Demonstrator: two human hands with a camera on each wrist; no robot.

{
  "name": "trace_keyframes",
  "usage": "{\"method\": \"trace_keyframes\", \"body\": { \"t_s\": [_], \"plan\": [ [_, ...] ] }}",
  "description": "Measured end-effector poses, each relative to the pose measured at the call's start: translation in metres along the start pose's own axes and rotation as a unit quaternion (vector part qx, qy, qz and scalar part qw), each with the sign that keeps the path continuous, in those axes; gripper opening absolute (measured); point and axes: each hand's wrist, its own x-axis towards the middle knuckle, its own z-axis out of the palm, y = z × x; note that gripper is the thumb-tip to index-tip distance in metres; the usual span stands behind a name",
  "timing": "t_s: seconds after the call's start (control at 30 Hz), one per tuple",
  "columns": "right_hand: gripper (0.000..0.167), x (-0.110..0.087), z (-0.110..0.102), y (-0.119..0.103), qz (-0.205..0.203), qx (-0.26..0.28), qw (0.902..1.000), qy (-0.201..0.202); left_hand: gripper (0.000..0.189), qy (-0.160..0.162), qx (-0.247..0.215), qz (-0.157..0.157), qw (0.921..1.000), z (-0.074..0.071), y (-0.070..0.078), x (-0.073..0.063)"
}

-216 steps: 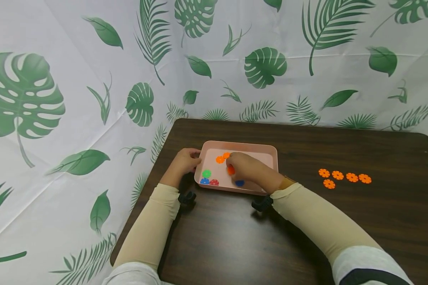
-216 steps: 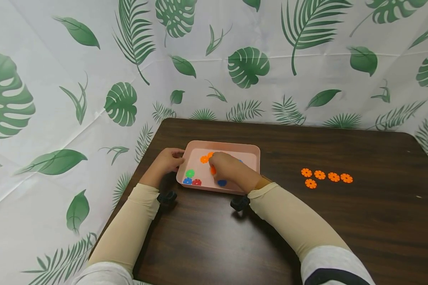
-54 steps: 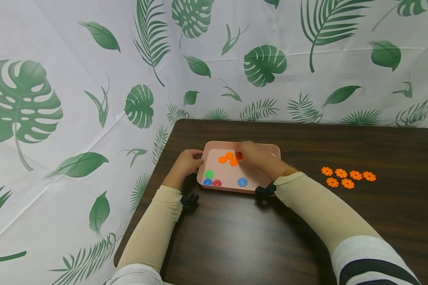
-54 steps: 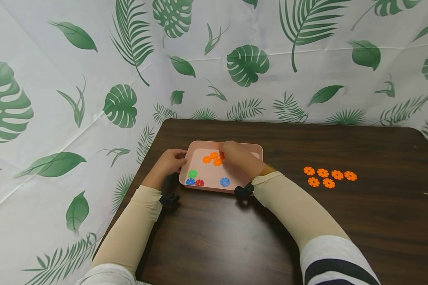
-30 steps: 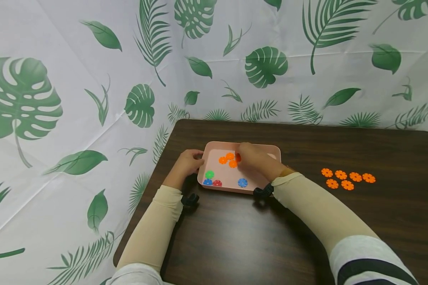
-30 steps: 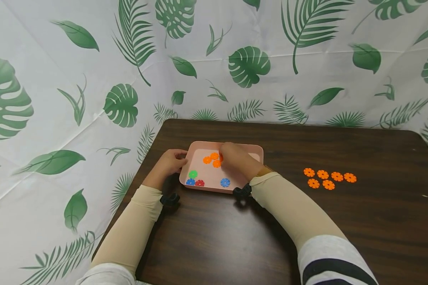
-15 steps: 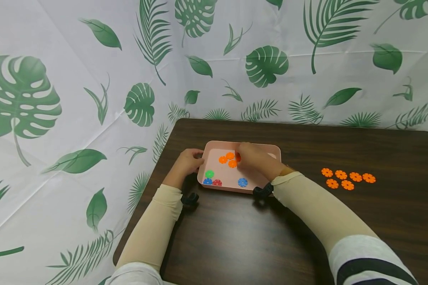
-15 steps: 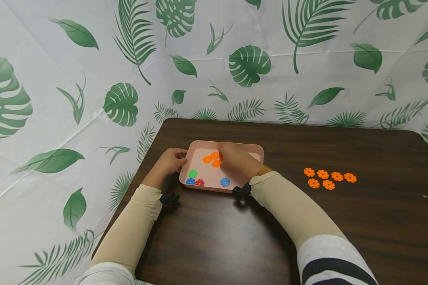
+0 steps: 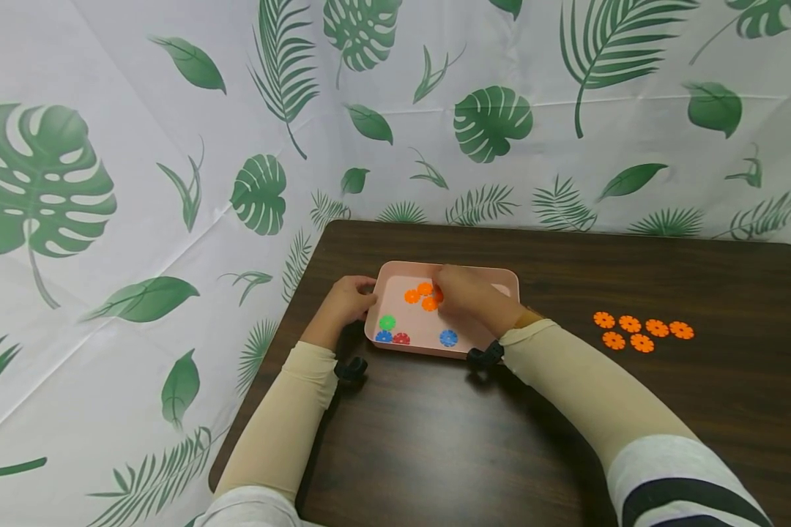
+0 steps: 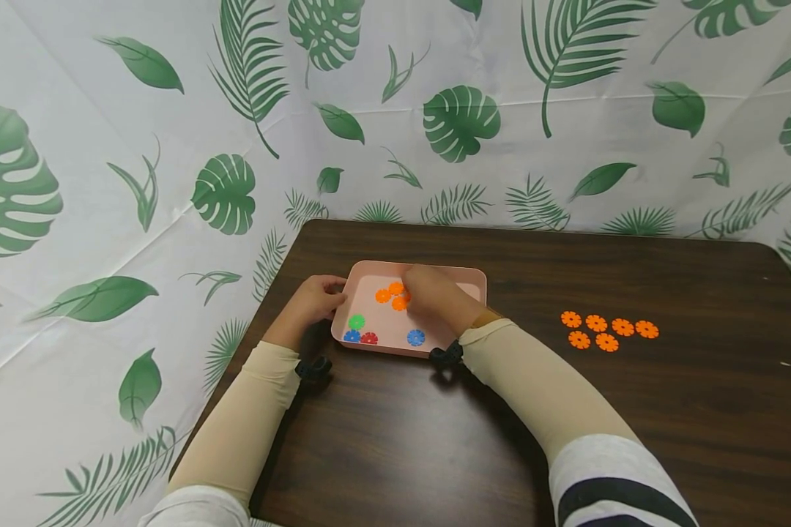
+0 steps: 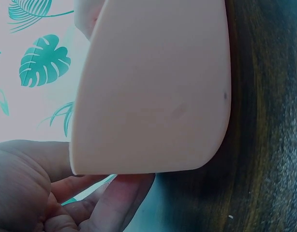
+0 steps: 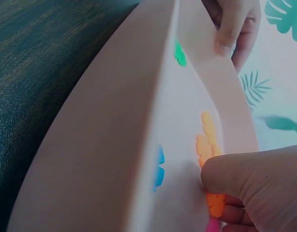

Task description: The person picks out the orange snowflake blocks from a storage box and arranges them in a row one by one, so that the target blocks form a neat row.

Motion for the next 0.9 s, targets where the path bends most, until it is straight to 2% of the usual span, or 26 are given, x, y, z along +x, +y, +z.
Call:
{"method": "trace_keyframes", "body": {
  "t_s": [0.17, 0.47, 0.57, 0.7, 0.8, 0.9],
  "plan": [
    [0.015, 0.001, 0.001, 0.0, 0.0, -0.015, 0.9999, -0.001, 0.045, 0.0, 0.002, 0.001, 1.0, 0.0, 0.0, 0.001],
    [0.014, 0.003, -0.004, 0.0, 0.007, 0.003, 1.0, -0.004, 0.045, -0.002, -0.002, 0.008, 1.0, 0.0, 0.0, 0.0],
    [0.02, 0.003, -0.01, 0.0, 0.021, 0.009, 0.9997, -0.009, 0.045, -0.001, -0.004, 0.011, 0.9999, 0.0, 0.001, -0.001],
    [0.028, 0.002, -0.023, 0.002, 0.003, -0.033, 0.9994, -0.001, 0.045, 0.002, -0.004, 0.012, 0.9999, 0.0, 0.002, -0.003],
    [0.033, -0.003, -0.035, 0.006, -0.007, -0.054, 0.9984, 0.014, 0.045, 0.001, -0.006, 0.012, 0.9999, -0.001, 0.002, -0.003],
    [0.034, -0.014, -0.047, 0.015, 0.001, -0.044, 0.9985, 0.033, 0.045, -0.001, -0.007, 0.011, 0.9999, -0.001, 0.001, -0.003]
  ]
}}
